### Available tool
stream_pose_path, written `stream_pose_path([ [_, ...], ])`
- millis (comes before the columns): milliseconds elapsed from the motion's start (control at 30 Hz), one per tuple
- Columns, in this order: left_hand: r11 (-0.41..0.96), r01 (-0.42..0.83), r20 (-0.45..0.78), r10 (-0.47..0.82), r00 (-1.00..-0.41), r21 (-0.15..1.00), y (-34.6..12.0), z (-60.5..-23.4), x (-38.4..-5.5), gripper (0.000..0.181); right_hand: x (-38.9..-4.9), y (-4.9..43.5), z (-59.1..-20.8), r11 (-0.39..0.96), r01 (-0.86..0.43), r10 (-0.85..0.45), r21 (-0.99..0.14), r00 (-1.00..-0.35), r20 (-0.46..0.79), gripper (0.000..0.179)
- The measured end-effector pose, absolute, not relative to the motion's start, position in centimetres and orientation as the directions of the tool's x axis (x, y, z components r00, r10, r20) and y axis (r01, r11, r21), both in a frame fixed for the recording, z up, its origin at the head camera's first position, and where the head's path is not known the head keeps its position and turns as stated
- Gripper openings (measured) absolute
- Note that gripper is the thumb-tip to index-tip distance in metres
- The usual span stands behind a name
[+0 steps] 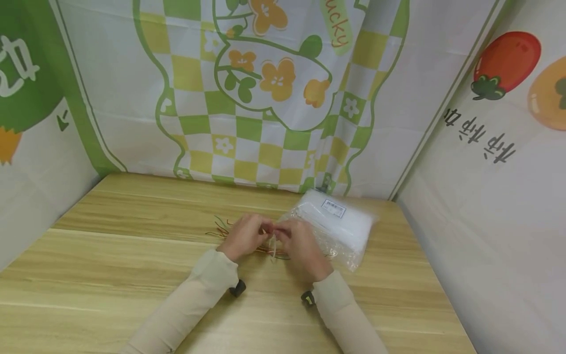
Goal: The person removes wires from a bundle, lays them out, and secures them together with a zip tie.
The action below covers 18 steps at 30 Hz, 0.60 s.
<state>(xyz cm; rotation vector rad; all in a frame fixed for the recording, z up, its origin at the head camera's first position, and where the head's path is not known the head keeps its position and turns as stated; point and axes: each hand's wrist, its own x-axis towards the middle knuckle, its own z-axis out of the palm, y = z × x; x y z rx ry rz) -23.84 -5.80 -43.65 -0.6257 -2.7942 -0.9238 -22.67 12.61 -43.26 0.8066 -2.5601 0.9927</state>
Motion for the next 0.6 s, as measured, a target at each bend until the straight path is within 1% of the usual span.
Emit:
stream_pose_path([
  [100, 0.726, 0.435, 0.256, 0.352, -0.9, 0.532, -5.82, -43.72, -23.85, 0.008, -22.7, 12.59, -43.31, 0.615, -0.58, -0.397, -0.534, -0.813, 0.426, 0.013],
  [333, 0.705, 0.445, 0.271, 0.353, -0.896, 0.552, -5.85, -43.91, -23.83, 0.015, -22.61, 12.52, -43.31, 0.619, -0.574, -0.402, -0.536, -0.818, 0.412, 0.015],
  [600, 0.709, 0.438, 0.27, 0.345, -0.899, 0.553, -5.79, -44.04, -23.93, 0.014, -22.53, 12.62, -43.14, 0.617, -0.575, -0.4, -0.537, -0.817, 0.414, 0.014],
])
